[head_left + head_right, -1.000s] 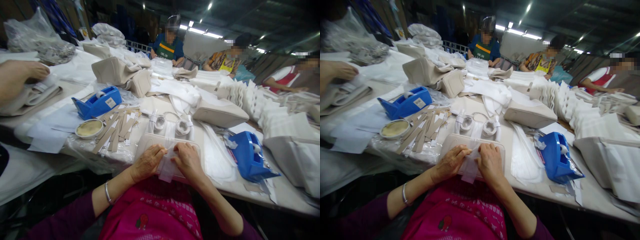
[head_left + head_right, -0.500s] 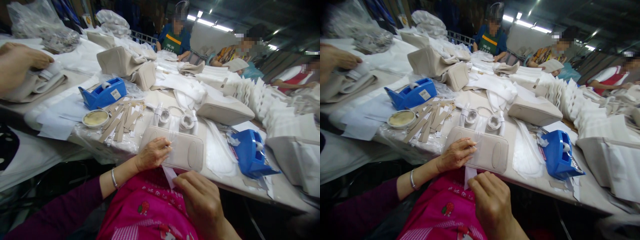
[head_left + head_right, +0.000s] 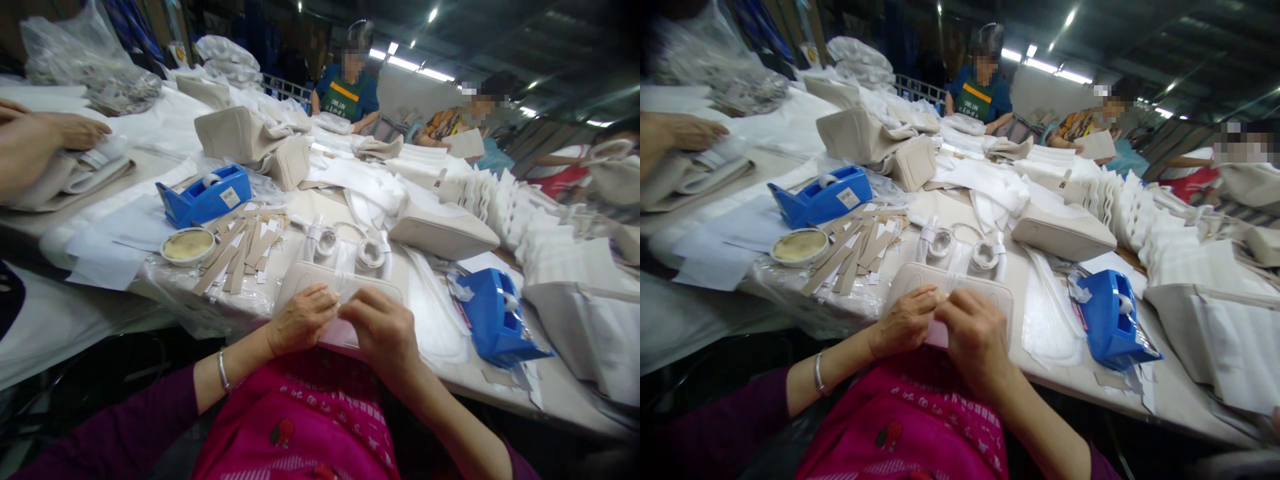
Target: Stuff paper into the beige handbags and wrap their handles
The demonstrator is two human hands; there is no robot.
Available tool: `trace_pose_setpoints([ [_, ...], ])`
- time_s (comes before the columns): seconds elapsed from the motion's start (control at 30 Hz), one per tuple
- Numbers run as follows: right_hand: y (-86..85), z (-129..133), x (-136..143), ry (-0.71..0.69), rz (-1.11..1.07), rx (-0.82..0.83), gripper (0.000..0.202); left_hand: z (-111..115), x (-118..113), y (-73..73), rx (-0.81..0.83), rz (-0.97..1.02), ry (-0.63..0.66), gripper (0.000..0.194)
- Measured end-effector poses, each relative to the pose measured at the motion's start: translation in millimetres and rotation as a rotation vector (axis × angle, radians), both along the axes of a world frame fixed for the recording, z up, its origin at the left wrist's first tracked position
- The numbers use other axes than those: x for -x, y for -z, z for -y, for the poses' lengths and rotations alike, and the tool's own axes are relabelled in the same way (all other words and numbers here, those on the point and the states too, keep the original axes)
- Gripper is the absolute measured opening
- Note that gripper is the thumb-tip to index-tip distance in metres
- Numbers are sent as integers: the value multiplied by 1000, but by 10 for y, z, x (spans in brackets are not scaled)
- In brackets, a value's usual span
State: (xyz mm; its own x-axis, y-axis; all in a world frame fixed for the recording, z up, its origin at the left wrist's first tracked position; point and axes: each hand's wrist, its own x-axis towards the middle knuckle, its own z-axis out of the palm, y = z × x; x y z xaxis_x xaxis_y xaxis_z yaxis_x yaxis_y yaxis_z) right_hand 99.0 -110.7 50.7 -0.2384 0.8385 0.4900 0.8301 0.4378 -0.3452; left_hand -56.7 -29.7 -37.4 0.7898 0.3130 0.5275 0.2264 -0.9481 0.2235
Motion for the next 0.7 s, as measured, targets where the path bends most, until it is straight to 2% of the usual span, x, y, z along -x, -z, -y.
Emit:
trace_pose_setpoints([
  [0.13,222,-526,-243,154,-128,146,15,-4,9,-29,45,11,-11,22],
  [0.23,377,-706,-306,181,-76,174,16,-5,5,-28,67,33,-25,21],
  [0.37,467,-763,-311,194,-14,196,16,-5,-9,-24,90,37,-35,20],
  [0.7,498,-793,-312,223,74,206,16,29,-27,-34,150,-2,-65,17],
])
